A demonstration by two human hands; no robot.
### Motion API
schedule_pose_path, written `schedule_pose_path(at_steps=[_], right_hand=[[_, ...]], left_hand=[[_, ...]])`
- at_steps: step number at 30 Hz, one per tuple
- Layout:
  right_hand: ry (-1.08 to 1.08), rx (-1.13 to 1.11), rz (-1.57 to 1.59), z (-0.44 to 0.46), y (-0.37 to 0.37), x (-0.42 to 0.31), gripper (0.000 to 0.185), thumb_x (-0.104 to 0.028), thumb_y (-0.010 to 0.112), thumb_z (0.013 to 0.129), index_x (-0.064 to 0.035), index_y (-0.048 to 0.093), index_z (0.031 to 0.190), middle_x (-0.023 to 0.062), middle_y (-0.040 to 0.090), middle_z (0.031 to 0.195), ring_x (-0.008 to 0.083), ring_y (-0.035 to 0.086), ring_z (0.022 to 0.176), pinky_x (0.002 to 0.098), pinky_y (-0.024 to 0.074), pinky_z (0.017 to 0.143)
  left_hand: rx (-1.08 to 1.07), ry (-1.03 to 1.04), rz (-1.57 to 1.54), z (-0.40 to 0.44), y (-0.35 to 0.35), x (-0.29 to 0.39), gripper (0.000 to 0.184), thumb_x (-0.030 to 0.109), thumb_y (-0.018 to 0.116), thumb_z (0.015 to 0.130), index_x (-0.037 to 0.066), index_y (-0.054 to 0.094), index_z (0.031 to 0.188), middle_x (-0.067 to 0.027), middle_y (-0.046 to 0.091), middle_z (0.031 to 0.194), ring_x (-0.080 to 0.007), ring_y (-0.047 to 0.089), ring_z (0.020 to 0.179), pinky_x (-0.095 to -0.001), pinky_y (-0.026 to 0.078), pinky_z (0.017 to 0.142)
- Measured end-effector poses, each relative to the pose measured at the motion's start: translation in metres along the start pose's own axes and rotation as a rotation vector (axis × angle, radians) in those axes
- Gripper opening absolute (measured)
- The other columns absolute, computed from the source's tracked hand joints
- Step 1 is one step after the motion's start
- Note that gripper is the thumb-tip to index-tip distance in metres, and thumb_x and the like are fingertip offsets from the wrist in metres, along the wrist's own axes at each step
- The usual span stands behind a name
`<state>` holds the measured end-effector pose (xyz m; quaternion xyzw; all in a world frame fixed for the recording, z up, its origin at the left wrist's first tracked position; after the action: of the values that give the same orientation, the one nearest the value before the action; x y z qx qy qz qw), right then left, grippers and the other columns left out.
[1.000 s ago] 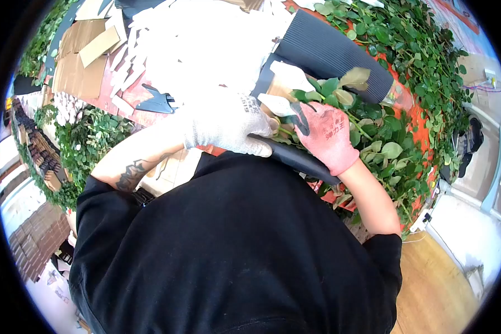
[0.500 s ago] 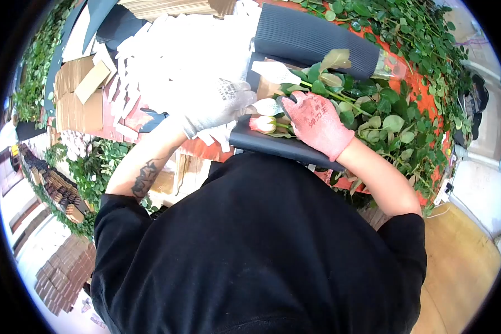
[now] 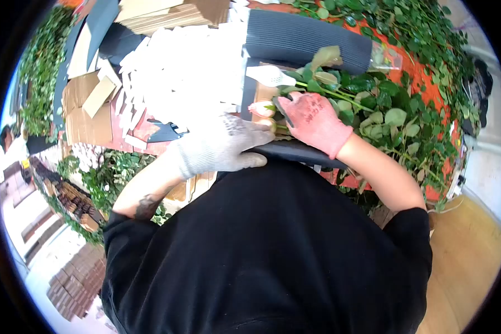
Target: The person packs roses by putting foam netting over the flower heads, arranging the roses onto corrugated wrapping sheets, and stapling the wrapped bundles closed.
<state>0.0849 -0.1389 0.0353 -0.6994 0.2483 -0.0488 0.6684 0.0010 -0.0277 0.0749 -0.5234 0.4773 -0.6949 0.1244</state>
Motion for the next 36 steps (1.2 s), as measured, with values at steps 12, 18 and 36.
schedule_pose_path(at_steps=[12,18,36], right_hand=[[-0.049,0.131,-0.076,-0.021,-0.028,-0.009,0.035,-0.022,0.060,0.079,-0.0101,0.056,0.112,0.0097,0.059,0.097,0.0249,0.062,0.085,0.0356,0.0495,0.076],[0.211,0.228,-0.159,0.007,-0.052,0.020,0.050,-0.030,0.067,0.076,-0.0101,0.053,0.120,0.0106,0.058,0.109,0.0248,0.061,0.089,0.0357,0.0496,0.075],[0.068,0.308,-0.161,-0.009,-0.062,0.012,0.045,-0.027,0.064,0.076,-0.0103,0.054,0.116,0.0094,0.058,0.105,0.0257,0.061,0.086,0.0375,0.0485,0.073]], left_hand=[[0.043,-0.130,0.020,0.012,0.002,-0.017,0.044,0.040,0.062,0.083,0.005,0.063,0.109,-0.0145,0.060,0.119,-0.0293,0.064,0.096,-0.0372,0.050,0.082],[-0.052,-0.163,-0.005,0.008,0.008,-0.019,0.046,0.043,0.058,0.085,0.004,0.063,0.111,-0.0160,0.054,0.127,-0.0307,0.062,0.099,-0.0383,0.050,0.083],[-0.174,-0.237,0.037,0.013,0.000,-0.010,0.047,0.038,0.055,0.086,0.001,0.059,0.115,-0.0188,0.052,0.129,-0.0320,0.062,0.098,-0.0381,0.049,0.084]])
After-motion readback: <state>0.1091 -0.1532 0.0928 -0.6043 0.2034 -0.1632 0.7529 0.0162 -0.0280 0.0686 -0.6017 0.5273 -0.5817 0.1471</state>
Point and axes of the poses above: each hand's wrist, its own z-axis towards the middle knuckle, its own y-axis out of the palm, x = y × z, the point moved 6 cm from there along z, towards the middle knuckle
